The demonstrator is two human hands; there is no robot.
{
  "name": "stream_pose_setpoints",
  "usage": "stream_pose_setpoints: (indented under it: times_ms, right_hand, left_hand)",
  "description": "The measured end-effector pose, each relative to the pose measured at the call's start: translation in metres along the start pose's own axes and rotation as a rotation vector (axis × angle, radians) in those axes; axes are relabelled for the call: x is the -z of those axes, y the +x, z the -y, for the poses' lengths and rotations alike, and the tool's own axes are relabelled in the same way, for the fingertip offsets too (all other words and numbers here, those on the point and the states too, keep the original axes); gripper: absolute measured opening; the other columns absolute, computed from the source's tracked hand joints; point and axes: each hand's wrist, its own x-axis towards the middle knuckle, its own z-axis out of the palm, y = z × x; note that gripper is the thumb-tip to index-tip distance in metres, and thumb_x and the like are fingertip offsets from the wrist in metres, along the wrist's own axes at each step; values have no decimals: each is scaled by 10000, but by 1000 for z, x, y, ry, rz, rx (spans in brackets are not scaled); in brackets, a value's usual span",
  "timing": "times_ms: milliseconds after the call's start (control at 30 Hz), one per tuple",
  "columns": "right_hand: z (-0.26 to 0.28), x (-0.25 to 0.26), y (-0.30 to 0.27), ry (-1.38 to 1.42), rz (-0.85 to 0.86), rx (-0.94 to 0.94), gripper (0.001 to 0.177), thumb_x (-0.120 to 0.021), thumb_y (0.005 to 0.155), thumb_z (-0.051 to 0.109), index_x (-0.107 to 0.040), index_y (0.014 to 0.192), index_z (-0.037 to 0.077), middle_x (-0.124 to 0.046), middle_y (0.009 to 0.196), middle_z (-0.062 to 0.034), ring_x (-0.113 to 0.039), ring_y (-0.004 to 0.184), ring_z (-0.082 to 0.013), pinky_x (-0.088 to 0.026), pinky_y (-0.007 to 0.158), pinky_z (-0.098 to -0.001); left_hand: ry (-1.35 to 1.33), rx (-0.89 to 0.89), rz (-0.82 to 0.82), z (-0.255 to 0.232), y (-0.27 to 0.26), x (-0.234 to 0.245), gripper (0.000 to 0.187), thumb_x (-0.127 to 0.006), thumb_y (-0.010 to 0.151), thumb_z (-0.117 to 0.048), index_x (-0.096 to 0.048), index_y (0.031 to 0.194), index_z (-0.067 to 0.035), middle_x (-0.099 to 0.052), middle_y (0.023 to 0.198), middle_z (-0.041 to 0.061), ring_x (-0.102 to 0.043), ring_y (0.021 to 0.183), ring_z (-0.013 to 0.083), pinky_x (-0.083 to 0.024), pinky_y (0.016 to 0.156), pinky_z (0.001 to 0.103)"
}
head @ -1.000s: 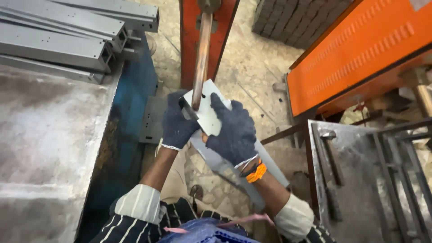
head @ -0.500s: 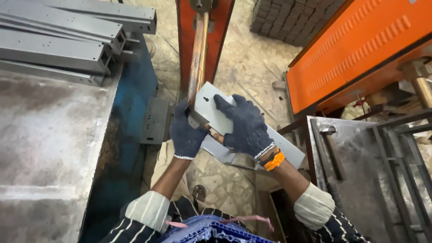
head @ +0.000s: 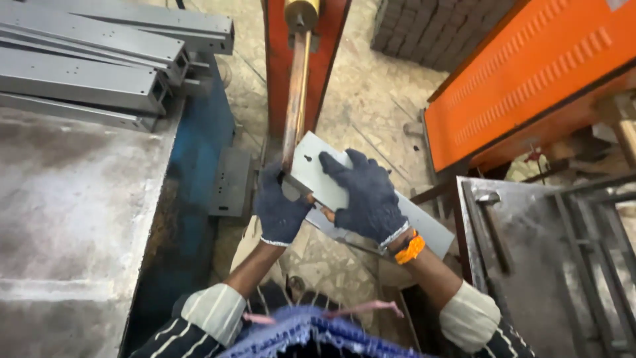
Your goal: Assembling, filing, and spot welding metal frame components in a hardware factory.
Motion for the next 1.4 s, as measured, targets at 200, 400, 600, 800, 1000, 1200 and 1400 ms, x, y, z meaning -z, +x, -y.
stream_pose_setpoints:
  times_ms: [200,400,600,800,1000,1200,1400]
  right_hand:
    - [12,7,-3,66,-3,-93,884,-858,627,449,-596,1442,230,-588,1347,-289,-636,1069,-445,-502,926,-512]
    - [29,-2,-9,10,-39,-194,915,-915,601,437,-580,1422,210,-548,1327,-333,-615,1048,-478,-510,892,-522]
    - [37,-18,-22,52,-56,-266,967,-897,585,404,-533,1454,189,-564,1354,-290,-625,1082,-451,-515,913,-519]
    - [53,-33,-14,65,-77,-412,1188,-952,509,432,-374,1492,100,-539,1339,-301,-595,1094,-457,-499,863,-529]
    - [50,-56,-18,224,-108,-484,1166,-905,545,334,-354,1544,89,-612,1187,-209,-630,1067,-385,-540,882,-460]
    - [85,-41,-26,150,-288,-443,1194,-954,553,334,-352,1558,107,-638,1134,-153,-643,1010,-324,-516,853,-462]
    - [97,-15,-19,99,-187,-399,1309,-941,446,273,-292,1569,91,-638,1218,-155,-624,996,-349,-495,859,-470]
  left_hand:
    - [-99,35,64,-8,6,4,852,-934,720,-242,-484,1416,-44,-569,1323,145,-635,1251,278,-515,1093,371]
    - [-48,-53,138,-7,15,15,972,-904,688,-200,-422,1514,-29,-599,1419,162,-599,1337,303,-481,1125,395]
    - [10,-127,274,-8,29,34,884,-922,719,-330,-499,1450,-68,-616,1383,185,-631,1278,344,-515,1065,405]
    - [131,-142,346,-3,42,40,871,-924,624,-342,-537,1370,-113,-673,1269,153,-683,1136,343,-558,922,424]
    - [181,-101,461,-14,48,55,799,-908,695,-292,-550,1392,-134,-684,1301,137,-675,1161,345,-555,936,422]
    - [104,-100,435,-27,41,77,812,-915,695,-235,-532,1401,-115,-669,1296,156,-670,1189,348,-541,983,426]
    - [4,-178,471,-28,41,94,821,-913,725,-217,-498,1413,-47,-653,1292,200,-657,1213,367,-531,994,422]
